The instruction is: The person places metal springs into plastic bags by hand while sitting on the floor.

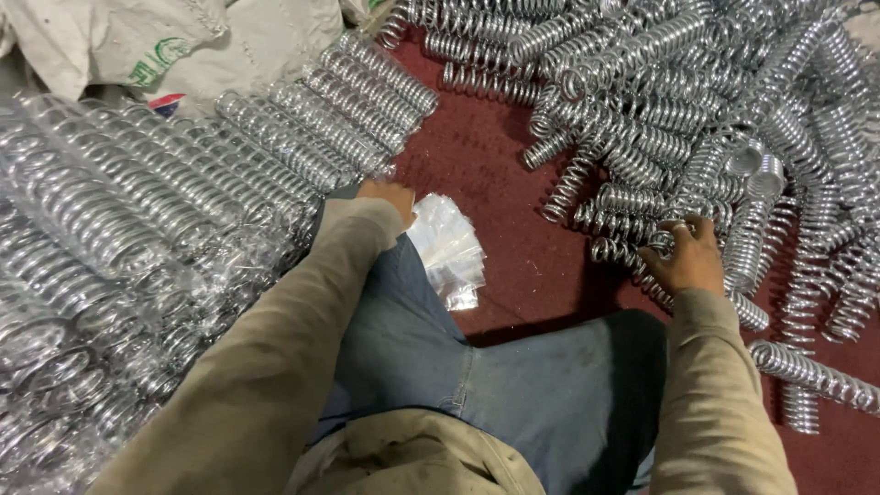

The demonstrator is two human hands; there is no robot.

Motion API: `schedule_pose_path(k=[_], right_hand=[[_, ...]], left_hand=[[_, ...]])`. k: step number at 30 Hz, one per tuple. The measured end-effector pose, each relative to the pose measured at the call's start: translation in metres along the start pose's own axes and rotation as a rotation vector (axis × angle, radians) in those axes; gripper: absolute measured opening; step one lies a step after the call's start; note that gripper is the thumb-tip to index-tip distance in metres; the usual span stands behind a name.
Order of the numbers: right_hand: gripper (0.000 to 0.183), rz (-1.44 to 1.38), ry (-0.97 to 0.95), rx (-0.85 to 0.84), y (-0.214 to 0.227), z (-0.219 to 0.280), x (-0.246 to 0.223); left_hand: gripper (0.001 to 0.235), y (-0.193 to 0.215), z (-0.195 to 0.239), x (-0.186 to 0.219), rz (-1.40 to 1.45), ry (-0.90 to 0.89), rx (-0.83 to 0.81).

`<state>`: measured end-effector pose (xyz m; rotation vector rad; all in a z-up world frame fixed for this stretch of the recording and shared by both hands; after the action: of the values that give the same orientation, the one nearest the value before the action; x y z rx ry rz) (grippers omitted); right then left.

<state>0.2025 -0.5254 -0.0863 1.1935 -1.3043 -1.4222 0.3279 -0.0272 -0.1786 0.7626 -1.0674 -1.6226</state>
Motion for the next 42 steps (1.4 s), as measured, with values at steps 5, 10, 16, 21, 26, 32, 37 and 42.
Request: schedule_pose_path(k=[5,10,16,21,26,32,37,42], right_hand=[[0.06,-0.103,-0.034,0.02,0.062,0.004,-0.038],[0.049,-0.289,-0.027,0.433,0.143,0.061,-0.089],[0.042,-0.718,-0.224,0.059,0.093,0.095,-0.171],[0.052,-0.596,-0.299,0.007,0.072,0.117,-0.212],[0.041,-0.632,-0.144,0.228,0.07,0.117,-0.213],[0.055,-0.899,0.274,0.463,0.132,0.147,-0.233],[0.009,-0.9,0.301,0.551,0.148,0.185,-0.232],[0.019,-0.972,-0.046,0.598,0.115,0.228,-0.208]], left_hand=[[0.04,-0.012,-0.022,0.013,0.027,0.037,-0.074],[0.012,0.012,-0.013,0.034,-0.028,0.009,-0.01],[0.01,-0.022,-0.044,0.01,0.08,0.142,0.046],[0.015,0.022,-0.003,0.011,0.29,0.212,0.198],[0.017,0.071,0.047,0.034,0.444,-0.164,0.755],[0.009,0.152,0.2,0.123,0.95,-0.86,1.131],[0.008,0.16,0.267,0.16,1.18,-0.919,0.971],[0.044,0.101,0.275,0.192,2.386,-0.747,-0.671]])
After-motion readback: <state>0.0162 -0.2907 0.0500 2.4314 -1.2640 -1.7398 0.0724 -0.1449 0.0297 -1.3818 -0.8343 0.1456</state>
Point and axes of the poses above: each hand's wrist, its own z-axis away from the middle knuckle, its own y-axis out of the back of the hand, x = y × z, the point moved 6 cm from there along -z, towards the middle knuckle, and after that the axes turned 4 degrees about z, right-handed, at the moved point
